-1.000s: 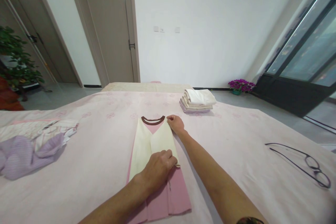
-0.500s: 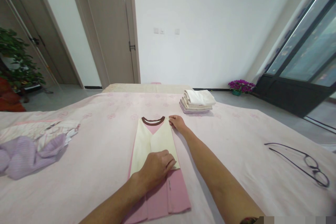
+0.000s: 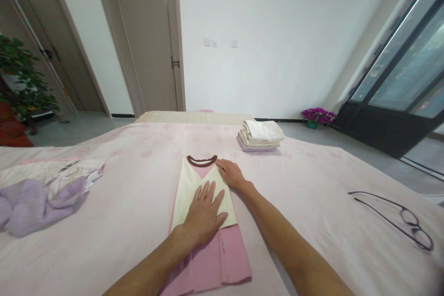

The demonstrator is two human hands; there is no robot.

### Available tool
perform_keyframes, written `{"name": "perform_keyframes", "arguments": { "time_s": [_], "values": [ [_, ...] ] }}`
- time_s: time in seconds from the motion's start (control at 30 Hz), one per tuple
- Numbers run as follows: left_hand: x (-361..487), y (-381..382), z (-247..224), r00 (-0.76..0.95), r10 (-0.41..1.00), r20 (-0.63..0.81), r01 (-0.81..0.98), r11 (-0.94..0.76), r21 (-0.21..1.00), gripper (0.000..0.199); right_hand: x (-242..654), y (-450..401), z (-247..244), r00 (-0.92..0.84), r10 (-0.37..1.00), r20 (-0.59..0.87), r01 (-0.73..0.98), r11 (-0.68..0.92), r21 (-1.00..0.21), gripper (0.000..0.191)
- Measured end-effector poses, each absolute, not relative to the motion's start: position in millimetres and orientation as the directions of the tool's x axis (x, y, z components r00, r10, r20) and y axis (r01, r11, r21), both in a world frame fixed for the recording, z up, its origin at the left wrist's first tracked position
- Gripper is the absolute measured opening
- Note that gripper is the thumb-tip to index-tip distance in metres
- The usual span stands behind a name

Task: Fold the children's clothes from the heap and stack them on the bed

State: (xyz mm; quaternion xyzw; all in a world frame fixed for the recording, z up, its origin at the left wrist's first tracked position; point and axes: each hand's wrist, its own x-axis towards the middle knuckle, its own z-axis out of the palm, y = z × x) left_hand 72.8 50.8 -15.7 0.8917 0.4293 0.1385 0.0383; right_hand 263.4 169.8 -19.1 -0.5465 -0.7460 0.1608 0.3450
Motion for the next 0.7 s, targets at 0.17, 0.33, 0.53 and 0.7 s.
{"name": "perform_keyframes", "arguments": {
  "time_s": [0.17, 0.33, 0.53, 0.7],
  "values": [
    [68, 55, 3, 0.609, 0.752, 0.254, 0.691, -0.659, 0.297, 0.041, 267, 172, -22, -0.044, 0.928, 0.370, 0.825, 0.243, -0.511, 0.038],
    [38, 98, 24, 0.291, 0.875, 0.386, 0.779, -0.451, 0.435, 0.025, 277, 175, -19, 0.159, 0.932, 0.325, 0.829, 0.053, -0.557, 0.035],
    [-1, 165, 16, -0.067, 0.969, 0.239, 0.919, -0.033, 0.393, 0.036, 267, 185, -12, 0.246, 0.939, 0.239, 0.825, -0.074, -0.561, 0.031],
    [-6, 195, 7, -0.127, 0.984, 0.126, 0.925, 0.072, 0.372, 0.040, 255, 193, -9, 0.318, 0.920, 0.228, 0.820, -0.147, -0.553, 0.037]
  ]
}}
